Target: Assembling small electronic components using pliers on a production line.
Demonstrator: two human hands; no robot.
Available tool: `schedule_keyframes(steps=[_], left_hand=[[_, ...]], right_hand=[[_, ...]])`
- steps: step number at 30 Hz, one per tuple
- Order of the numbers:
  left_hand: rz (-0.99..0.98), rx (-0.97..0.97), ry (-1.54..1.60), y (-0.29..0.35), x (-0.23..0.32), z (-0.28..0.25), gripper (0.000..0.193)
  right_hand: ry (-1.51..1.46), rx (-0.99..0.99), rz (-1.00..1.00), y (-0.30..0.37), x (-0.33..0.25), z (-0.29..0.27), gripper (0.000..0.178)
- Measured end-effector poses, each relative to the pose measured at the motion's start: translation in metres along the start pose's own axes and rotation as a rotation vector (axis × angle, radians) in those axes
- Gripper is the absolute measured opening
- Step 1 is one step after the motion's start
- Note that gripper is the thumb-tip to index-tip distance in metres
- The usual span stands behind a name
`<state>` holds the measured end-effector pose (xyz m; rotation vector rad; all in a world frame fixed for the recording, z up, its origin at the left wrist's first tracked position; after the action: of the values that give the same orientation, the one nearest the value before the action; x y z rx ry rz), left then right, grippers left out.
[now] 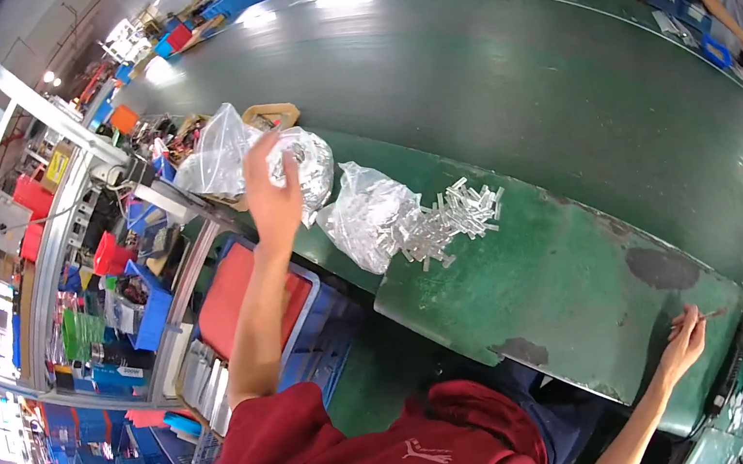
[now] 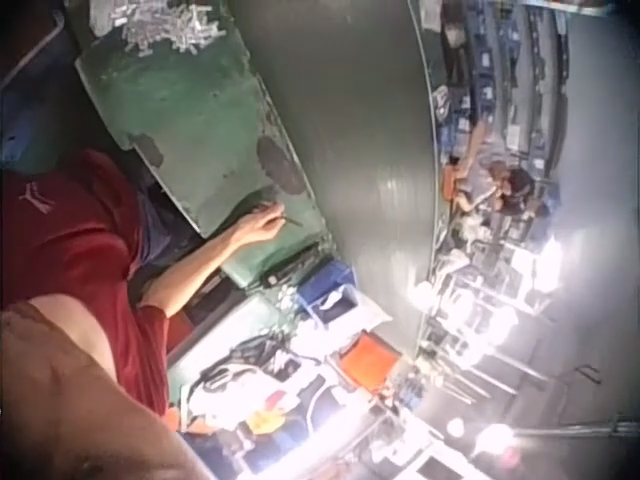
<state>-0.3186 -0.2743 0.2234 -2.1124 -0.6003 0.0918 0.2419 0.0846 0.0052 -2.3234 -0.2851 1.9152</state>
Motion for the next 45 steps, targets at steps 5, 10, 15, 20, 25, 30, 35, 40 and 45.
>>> schedule_keyframes(steps=[5, 10, 15, 20, 25, 30, 35, 40, 45], left_hand=[[-0.114, 0.054, -0.15, -0.005, -0.07, -0.031, 0.035], [-0.337, 0.08, -0.207, -0.02, -0.159, -0.015, 0.031], [-0.099, -0.869, -0.825, -0.017, -0.333, 0.048, 0.038], [0.18, -1.318, -0.757, -0.019, -0.259, 0.145, 0.035], [-0.57, -0.809, -0.285, -0.005, -0.346, 0.076, 0.029], [-0.643, -0.858, -0.275, -0.009, -0.31, 0.099, 0.035], [-0.307, -1.152, -0.748, -0.004, -0.286, 0.119, 0.041], [-0.421, -0.955, -0.68, 0.004, -0.303, 0.128, 0.042], [-0.285, -0.921, -0.768, 0.015, -0.343, 0.125, 0.04]], right_hand=[[-0.016, -0.023, -0.012, -0.001, -0.003, 0.006, 0.034], [0.016, -0.011, -0.011, -0.001, -0.011, 0.001, 0.037], [0.007, -0.039, 0.004, -0.002, -0.013, 0.017, 0.036], [0.102, 0.044, -0.017, 0.002, -0.013, -0.025, 0.037], [0.05, -0.034, -0.007, 0.001, -0.008, 0.009, 0.036], [0.085, -0.009, -0.019, 0.0, -0.012, 0.003, 0.037], [0.118, -0.017, -0.008, -0.001, -0.012, 0.006, 0.037], [0.113, 0.001, -0.016, 0.0, -0.01, 0.004, 0.036], [0.059, -0.004, 0.016, 0.0, -0.006, 0.012, 0.035]])
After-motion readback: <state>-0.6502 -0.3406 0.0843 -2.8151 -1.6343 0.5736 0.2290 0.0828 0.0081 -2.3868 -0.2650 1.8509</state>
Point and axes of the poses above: each hand's wrist, its own y-axis away from the middle knuckle, its own z-axis out of the palm, x = y × z, the point moved 7 cm from there along -y, towards the middle knuckle, and after that the axes turned 8 degrees about -x, right-handed, at the moved point
